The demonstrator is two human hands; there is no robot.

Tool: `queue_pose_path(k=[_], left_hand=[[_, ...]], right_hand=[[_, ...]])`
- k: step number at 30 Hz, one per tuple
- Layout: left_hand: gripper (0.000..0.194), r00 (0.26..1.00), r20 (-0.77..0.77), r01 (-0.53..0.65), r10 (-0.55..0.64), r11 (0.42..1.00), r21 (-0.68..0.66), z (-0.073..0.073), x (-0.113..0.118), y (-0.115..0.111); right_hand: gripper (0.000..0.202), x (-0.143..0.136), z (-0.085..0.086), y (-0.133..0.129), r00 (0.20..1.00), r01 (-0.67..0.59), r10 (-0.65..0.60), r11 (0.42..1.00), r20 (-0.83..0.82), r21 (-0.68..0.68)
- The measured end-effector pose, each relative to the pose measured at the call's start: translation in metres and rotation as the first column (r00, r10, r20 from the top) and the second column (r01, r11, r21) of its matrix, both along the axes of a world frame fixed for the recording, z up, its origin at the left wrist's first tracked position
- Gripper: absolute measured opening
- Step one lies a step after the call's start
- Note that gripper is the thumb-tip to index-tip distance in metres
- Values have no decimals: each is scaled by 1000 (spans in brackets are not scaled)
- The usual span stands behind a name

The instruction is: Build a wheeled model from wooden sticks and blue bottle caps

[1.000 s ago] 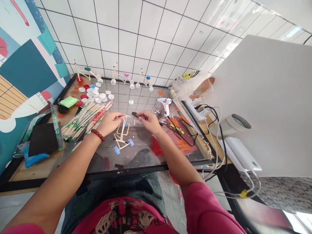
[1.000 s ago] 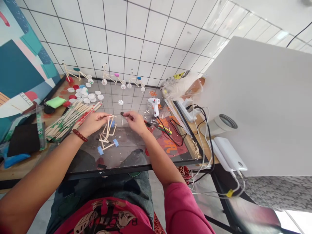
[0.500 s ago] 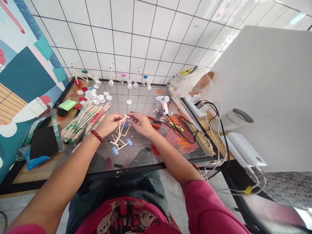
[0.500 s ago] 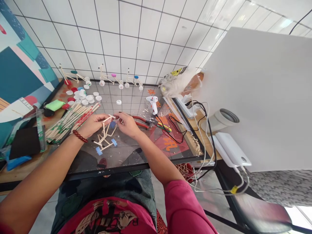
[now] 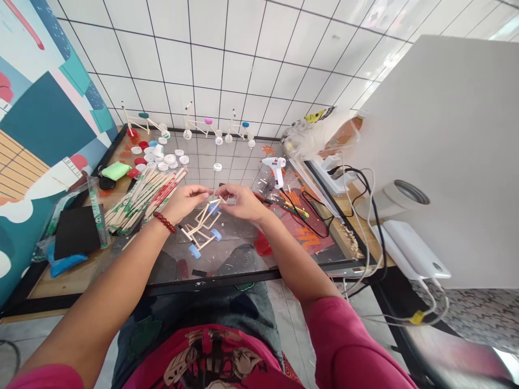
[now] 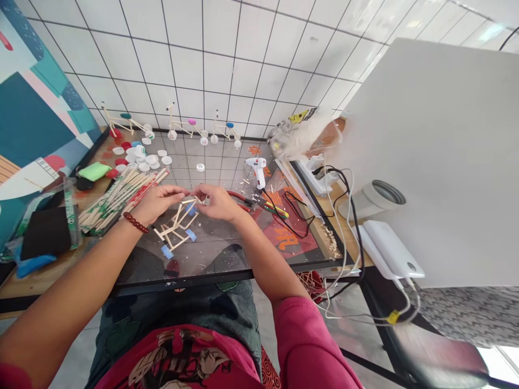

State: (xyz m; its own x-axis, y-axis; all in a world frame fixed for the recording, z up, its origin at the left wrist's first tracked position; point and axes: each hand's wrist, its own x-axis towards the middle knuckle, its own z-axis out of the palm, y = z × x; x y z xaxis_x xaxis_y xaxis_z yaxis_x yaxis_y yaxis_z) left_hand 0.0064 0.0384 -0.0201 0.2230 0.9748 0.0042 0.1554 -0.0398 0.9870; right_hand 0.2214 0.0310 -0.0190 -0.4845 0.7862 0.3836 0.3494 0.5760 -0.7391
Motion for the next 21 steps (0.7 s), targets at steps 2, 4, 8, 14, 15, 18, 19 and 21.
queue_pose_path(k=[2, 4, 8, 14, 15, 18, 19, 21], left_hand=[[56, 997, 49, -54, 56, 998, -35, 0, -1, 2], [56, 994, 79, -74, 79, 995, -72, -1, -1, 4], [53, 993, 90, -72, 80, 994, -82, -3, -1, 5], [49, 988, 133, -73, 83, 994, -83, -4, 0, 6], [48, 987, 136, -73, 84, 994, -84, -4, -1, 6], [46, 986, 146, -73, 85, 994, -86, -5, -1, 7], [45, 985, 152, -73, 86, 993, -89, -5, -2, 7], [42, 978, 184, -79, 97, 991, -105, -6, -3, 8]], right_hand=[[26, 4, 1, -1, 1000, -14, 14, 998, 9, -59], [33, 8, 2, -3, 999, -52, 52, 990, 2, -129], [48, 9, 4, -5, 987, -153, 139, 965, -77, -215], [26, -1, 2, -1, 996, -67, 50, 962, -70, -264], [23, -3, 0, 0, 997, -58, 42, 958, -62, -280], [24, -6, -3, 1, 994, -73, 34, 920, -108, -385], [27, -6, -4, 2, 989, -88, 29, 898, -142, -430], [32, -6, -6, 1, 975, -113, -2, 855, -222, -505]])
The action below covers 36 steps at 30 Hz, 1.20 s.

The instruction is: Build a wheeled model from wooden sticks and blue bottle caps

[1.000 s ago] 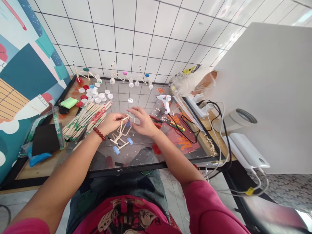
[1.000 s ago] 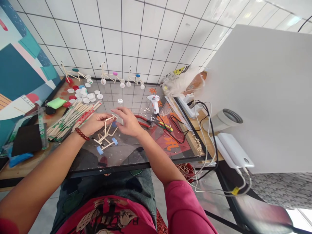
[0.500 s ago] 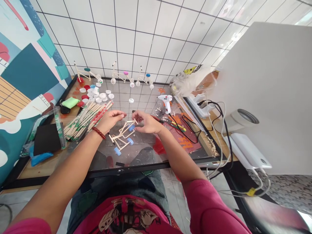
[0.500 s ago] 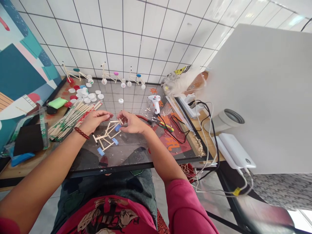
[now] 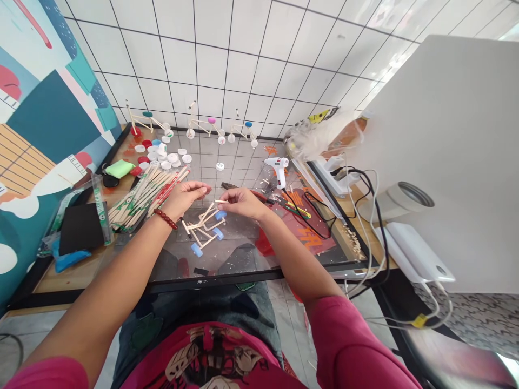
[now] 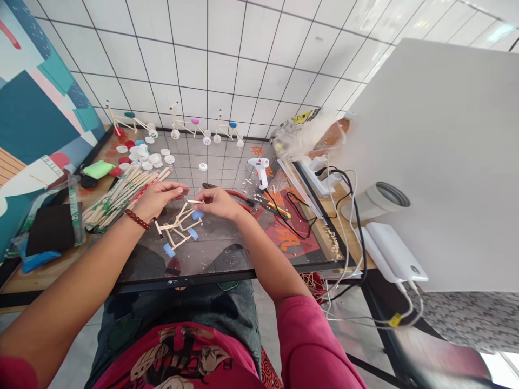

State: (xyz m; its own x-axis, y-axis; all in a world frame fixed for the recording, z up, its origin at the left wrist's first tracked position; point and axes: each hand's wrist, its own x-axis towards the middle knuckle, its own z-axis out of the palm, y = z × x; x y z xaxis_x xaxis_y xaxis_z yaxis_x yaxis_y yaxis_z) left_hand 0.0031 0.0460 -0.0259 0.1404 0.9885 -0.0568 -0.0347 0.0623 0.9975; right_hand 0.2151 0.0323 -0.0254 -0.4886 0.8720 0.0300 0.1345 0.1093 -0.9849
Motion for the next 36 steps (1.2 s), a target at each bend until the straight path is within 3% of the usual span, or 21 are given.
queue_pose_path(k=[4, 9, 14, 19, 28, 36], left_hand=[[30, 985, 171, -23, 36, 997, -76, 1, -3, 2], [12, 939, 333, -33, 85, 986, -161, 9, -1, 0], [20, 933, 348, 139, -91, 983, -116, 14, 2, -6], [34, 917, 350, 226, -192, 972, -60, 15, 2, -12], [39, 937, 312, 170, -157, 985, -15, 15, 7, -16], [40, 942, 290, 181, -171, 983, -8, 16, 9, -18]], right_hand=[[36, 1, -1, -1, 979, 82, -106, 987, -174, -139], [38, 4, 1, 1, 883, 222, -318, 931, -345, -290], [42, 6, -1, 6, 791, 218, -415, 878, -450, -426], [38, 7, -6, 8, 754, 162, -426, 858, -500, -487], [34, 1, -10, 5, 787, 9, -357, 823, -504, -568], [38, -3, -13, 2, 805, -13, -348, 800, -481, -600]])
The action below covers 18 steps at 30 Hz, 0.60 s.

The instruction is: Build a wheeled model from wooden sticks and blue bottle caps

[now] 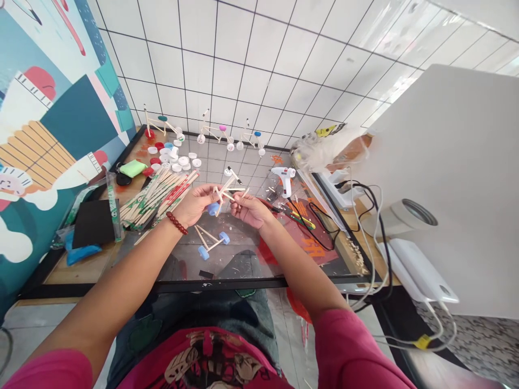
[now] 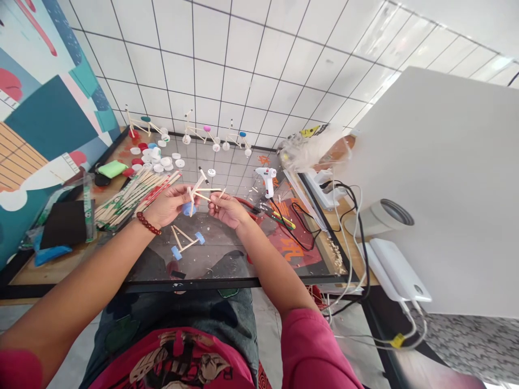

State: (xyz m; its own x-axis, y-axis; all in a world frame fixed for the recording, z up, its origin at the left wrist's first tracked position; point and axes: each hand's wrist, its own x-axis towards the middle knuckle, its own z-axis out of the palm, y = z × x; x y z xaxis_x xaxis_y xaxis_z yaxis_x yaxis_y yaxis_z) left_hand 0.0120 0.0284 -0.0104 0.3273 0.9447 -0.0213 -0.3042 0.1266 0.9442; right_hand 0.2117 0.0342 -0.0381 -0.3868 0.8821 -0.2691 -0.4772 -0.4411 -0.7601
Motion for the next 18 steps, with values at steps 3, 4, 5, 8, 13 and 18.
queue_pose_path(k=[3, 4, 5, 8, 13, 18], left_hand=[[40, 1000, 16, 19, -19, 1000, 14, 2, -1, 0], [39, 1000, 22, 22, -22, 1000, 16, 2, -1, 0], [38, 999, 30, 25, -25, 1000, 17, 2, -2, 0], [34, 997, 59, 39, -40, 999, 15, 2, -4, -1], [35, 995, 87, 54, -55, 999, 7, 3, -5, -2], [45, 997, 72, -9, 9, 1000, -2, 2, -2, -2]], right_hand=[[34, 2, 1, 0, 1000, 1, -1, 1000, 0, 15], [33, 3, 2, 0, 1000, 3, -3, 1000, 6, 23], [32, 3, 2, 0, 1000, 8, -8, 1000, 9, 30], [31, 4, 3, 0, 1000, 14, -14, 999, 4, 34], [34, 3, 3, -1, 999, 11, -11, 1000, -32, -4], [33, 1, 3, -3, 999, -7, 7, 1000, -43, -11]])
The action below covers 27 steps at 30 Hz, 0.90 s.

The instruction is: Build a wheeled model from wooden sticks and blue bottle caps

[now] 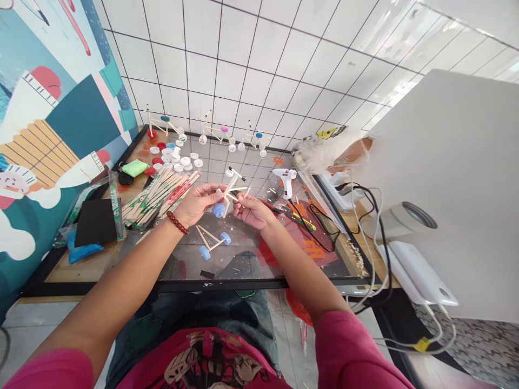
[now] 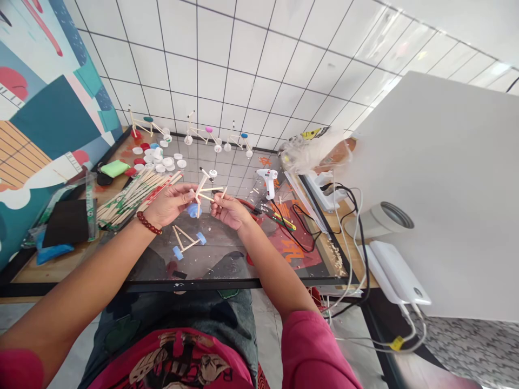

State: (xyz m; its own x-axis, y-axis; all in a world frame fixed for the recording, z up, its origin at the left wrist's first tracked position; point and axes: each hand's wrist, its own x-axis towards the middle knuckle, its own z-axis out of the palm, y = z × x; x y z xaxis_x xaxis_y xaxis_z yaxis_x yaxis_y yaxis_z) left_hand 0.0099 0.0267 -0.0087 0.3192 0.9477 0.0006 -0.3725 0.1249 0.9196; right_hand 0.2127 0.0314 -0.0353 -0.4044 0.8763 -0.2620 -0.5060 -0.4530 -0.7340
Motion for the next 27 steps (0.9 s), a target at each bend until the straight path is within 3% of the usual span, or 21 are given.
queue_pose_path(k=[7, 15, 22, 25, 27], left_hand=[[49, 1000, -9, 19, -19, 1000, 8, -1, 1, 0], [71, 997, -75, -26, 37, 990, 139, 1, 7, -3], [60, 939, -263, -143, 220, 948, 285, 1, 9, -5], [58, 949, -255, -106, 183, 951, 289, 1, 7, -6], [46, 965, -239, -41, 112, 959, 282, 2, 5, -6]], right_hand=[[36, -2, -1, -1, 1000, -28, 29, 1000, -3, 7], [35, -2, 3, 1, 983, 182, -184, 980, 11, 79], [36, 1, 2, 3, 969, 220, -236, 958, 72, 186], [36, 2, 3, 3, 962, 232, -255, 952, 99, 198], [38, 1, 2, 2, 962, 209, -240, 955, 134, 211]])
